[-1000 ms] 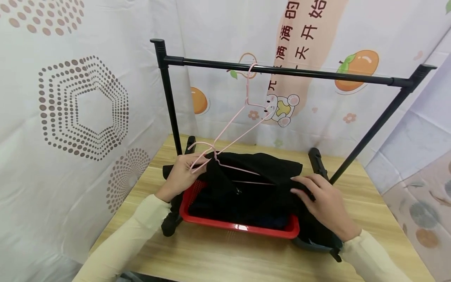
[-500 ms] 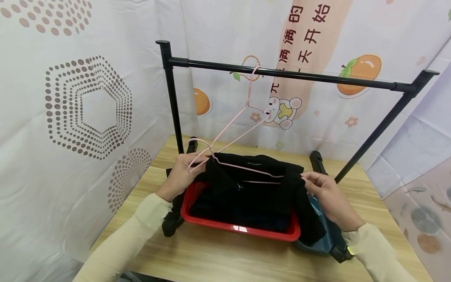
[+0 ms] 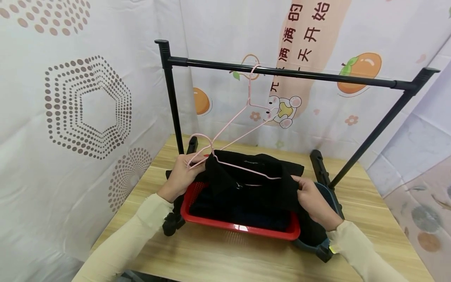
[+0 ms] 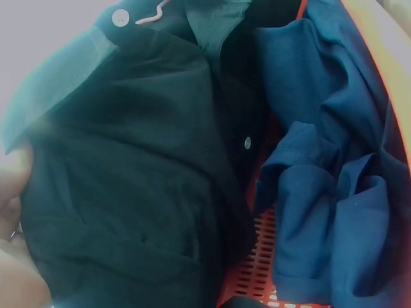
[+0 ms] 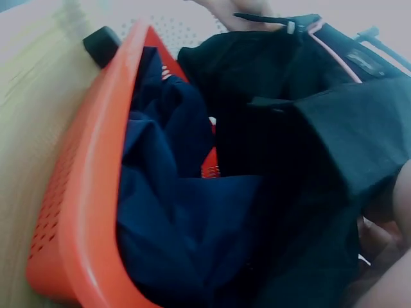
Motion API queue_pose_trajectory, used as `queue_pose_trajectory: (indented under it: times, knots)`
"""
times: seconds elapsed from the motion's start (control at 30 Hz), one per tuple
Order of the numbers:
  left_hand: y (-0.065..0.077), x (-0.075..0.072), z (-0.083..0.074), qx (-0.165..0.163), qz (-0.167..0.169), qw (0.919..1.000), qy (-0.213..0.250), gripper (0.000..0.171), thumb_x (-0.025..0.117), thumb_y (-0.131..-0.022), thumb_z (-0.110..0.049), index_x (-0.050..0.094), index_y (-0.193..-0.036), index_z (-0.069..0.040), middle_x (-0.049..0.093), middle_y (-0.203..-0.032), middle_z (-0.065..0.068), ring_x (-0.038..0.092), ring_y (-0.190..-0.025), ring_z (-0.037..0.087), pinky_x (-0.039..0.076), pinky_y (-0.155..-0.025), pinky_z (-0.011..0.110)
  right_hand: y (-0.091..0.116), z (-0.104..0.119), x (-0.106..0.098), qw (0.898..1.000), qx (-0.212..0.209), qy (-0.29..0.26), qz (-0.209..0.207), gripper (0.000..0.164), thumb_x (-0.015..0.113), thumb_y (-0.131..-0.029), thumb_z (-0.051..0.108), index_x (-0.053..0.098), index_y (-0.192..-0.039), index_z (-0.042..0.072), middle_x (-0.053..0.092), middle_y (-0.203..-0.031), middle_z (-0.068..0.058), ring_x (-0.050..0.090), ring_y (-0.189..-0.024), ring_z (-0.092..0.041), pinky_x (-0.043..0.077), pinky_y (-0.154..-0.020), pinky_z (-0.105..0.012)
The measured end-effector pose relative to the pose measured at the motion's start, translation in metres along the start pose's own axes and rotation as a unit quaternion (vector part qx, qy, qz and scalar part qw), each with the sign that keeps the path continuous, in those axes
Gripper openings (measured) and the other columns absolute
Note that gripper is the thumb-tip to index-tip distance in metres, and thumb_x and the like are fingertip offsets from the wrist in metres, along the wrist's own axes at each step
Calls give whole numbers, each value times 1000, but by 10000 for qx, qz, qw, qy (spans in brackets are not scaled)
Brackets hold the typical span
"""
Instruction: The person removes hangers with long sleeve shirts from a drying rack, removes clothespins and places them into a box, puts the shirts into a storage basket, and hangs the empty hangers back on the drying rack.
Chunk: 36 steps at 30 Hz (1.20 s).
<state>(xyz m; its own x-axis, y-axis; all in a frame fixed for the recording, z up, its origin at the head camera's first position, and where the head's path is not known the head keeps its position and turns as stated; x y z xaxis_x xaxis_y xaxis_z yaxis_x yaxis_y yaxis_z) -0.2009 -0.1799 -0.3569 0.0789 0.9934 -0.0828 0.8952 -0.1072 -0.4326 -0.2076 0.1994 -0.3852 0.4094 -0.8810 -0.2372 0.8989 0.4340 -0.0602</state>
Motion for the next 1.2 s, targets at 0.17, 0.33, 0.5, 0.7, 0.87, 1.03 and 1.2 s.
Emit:
queue_pose_trajectory:
  times: [0.17,0.33,0.5,0.7,0.87,1.03,1.2]
  knots:
    - [0,-3,2,-106,-34,9996,-265,19,70,-93,6,75,-112,9,75,-105,8,68,-101,13,56,-85,28,-3,2,3,9953,-185,884,-361,44,43,-90,-18,65,-126,-5,71,-108,-15,67,-84,-12,58,-74,-29]
    - [0,-7,7,-100,-52,9981,-602,19,71,-95,1,77,-112,3,76,-108,11,69,-100,12,56,-86,28,3,14,-4,9529,-873,2522,-1438,29,55,-98,-7,72,-118,8,65,-91,-7,51,-69,-16,44,-61,-25]
    - [-2,-9,12,-23,-42,9974,-724,16,72,-95,-1,79,-109,1,76,-107,13,69,-99,13,56,-85,28,13,25,-11,9475,-1425,2436,-1503,16,62,-105,14,73,-116,18,66,-93,0,55,-70,-17,48,-61,-24]
    - [-2,-8,13,-90,-55,9967,-803,15,73,-94,1,80,-107,1,75,-107,11,68,-97,13,56,-82,27,16,29,-8,8935,-2715,3280,-1425,29,82,-83,-4,75,-100,19,71,-85,6,51,-60,-6,40,-54,-17]
    - [0,-8,12,-121,14,9979,-631,17,71,-93,5,78,-109,5,75,-104,6,68,-96,13,56,-82,26,15,25,-8,9095,-2538,2881,-1597,24,77,-84,-11,74,-93,12,69,-77,3,57,-58,-9,47,-55,-15]
    - [1,-8,9,-143,78,9993,-342,17,70,-94,5,77,-110,8,75,-100,0,67,-96,14,56,-84,27,12,16,-11,9632,-1384,1849,-1377,5,62,-101,-1,67,-101,-2,67,-85,-4,64,-74,-14,56,-69,-23]
    - [2,-9,9,-176,57,9995,-267,18,70,-94,4,77,-111,7,75,-103,2,66,-100,14,55,-85,27,7,5,-9,9967,-42,-392,-711,15,54,-108,11,61,-111,-1,64,-86,2,56,-75,-11,50,-68,-21]
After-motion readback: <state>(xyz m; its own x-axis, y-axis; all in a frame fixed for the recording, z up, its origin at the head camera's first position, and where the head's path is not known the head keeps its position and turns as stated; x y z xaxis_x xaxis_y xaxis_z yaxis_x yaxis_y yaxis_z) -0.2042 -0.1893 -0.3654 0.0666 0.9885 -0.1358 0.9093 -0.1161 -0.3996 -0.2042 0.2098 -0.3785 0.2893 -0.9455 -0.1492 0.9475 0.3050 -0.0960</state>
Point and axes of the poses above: each hand's wrist, its own y-axis away from the middle knuckle, its own x-axis out of the palm, z = x × y, the point moved 2 cm from there along -y, towards the middle knuckle
